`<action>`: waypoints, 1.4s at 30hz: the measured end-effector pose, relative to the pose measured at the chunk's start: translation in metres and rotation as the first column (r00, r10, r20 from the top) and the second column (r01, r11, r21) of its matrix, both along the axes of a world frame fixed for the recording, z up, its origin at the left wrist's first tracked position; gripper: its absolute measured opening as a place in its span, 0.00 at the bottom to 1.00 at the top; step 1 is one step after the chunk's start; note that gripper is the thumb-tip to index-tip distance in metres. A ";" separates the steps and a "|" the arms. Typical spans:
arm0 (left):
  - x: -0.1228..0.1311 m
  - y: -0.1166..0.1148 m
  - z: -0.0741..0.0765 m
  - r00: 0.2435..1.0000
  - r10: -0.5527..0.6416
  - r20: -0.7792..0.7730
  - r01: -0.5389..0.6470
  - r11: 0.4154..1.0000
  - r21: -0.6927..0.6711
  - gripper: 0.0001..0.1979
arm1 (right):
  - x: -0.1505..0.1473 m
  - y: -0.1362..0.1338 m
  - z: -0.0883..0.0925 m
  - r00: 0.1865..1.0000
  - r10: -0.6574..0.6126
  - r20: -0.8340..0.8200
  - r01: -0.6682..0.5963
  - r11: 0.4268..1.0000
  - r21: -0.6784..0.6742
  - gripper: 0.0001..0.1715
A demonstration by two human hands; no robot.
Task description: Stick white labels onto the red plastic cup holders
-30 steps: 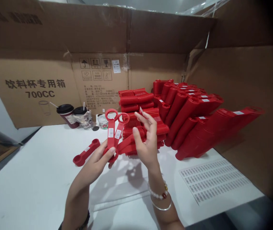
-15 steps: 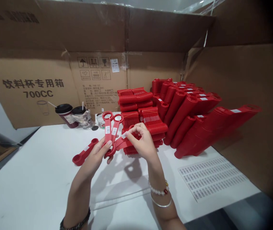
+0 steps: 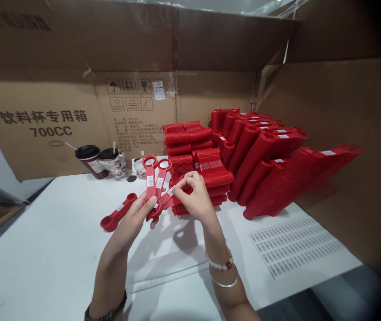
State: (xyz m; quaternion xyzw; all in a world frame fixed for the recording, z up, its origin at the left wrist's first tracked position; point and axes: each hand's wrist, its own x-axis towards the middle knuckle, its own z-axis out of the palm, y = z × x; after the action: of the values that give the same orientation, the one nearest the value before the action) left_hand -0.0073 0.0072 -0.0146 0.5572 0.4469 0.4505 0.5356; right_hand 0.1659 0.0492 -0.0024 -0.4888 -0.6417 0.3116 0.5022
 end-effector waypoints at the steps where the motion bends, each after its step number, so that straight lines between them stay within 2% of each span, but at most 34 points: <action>1: 0.000 0.000 0.000 1.000 -0.001 0.000 0.001 1.000 0.003 0.13 | 0.000 0.000 0.000 1.000 -0.007 0.012 0.007 1.000 -0.004 0.08; 16: 0.004 -0.005 0.008 0.999 0.043 -0.003 -0.043 0.999 0.011 0.14 | -0.004 -0.002 0.000 0.997 -0.048 0.065 0.047 0.999 0.019 0.08; 20: 0.004 -0.007 0.010 0.997 0.078 -0.002 -0.078 0.997 0.022 0.15 | -0.010 -0.006 -0.001 0.976 -0.116 0.187 0.096 0.989 0.112 0.07; 24: 0.005 -0.010 0.012 0.994 0.109 0.031 -0.111 0.993 0.049 0.19 | -0.019 -0.014 0.001 0.896 -0.240 0.374 0.139 0.951 0.277 0.08; 28: 0.005 -0.011 0.013 0.994 0.103 0.025 -0.105 0.989 0.103 0.18 | -0.026 -0.019 0.001 0.844 -0.294 0.448 0.160 0.936 0.313 0.09; 32: 0.005 -0.010 0.013 0.994 0.108 0.003 -0.108 0.985 0.131 0.17 | -0.028 -0.016 -0.002 0.855 -0.313 0.413 0.195 0.933 0.304 0.10; 36: 0.001 -0.012 0.014 0.992 0.124 -0.007 -0.123 0.986 0.113 0.17 | -0.021 -0.008 -0.003 0.872 -0.364 0.328 0.280 0.919 0.277 0.29; 37: 0.000 -0.013 0.014 0.992 0.124 -0.007 -0.123 0.986 0.110 0.17 | -0.019 -0.006 -0.002 0.883 -0.362 0.300 0.288 0.921 0.264 0.31; 42: 0.001 -0.014 0.017 0.991 0.132 0.013 -0.132 0.978 0.162 0.14 | -0.009 -0.001 0.000 0.967 -0.250 0.058 0.232 0.949 0.213 0.18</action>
State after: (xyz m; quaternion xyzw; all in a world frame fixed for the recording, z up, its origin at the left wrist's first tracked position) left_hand -0.0063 -0.0071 0.0021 0.5676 0.4443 0.5204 0.4579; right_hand 0.1569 0.0477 -0.0020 -0.5219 -0.6264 0.1594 0.5567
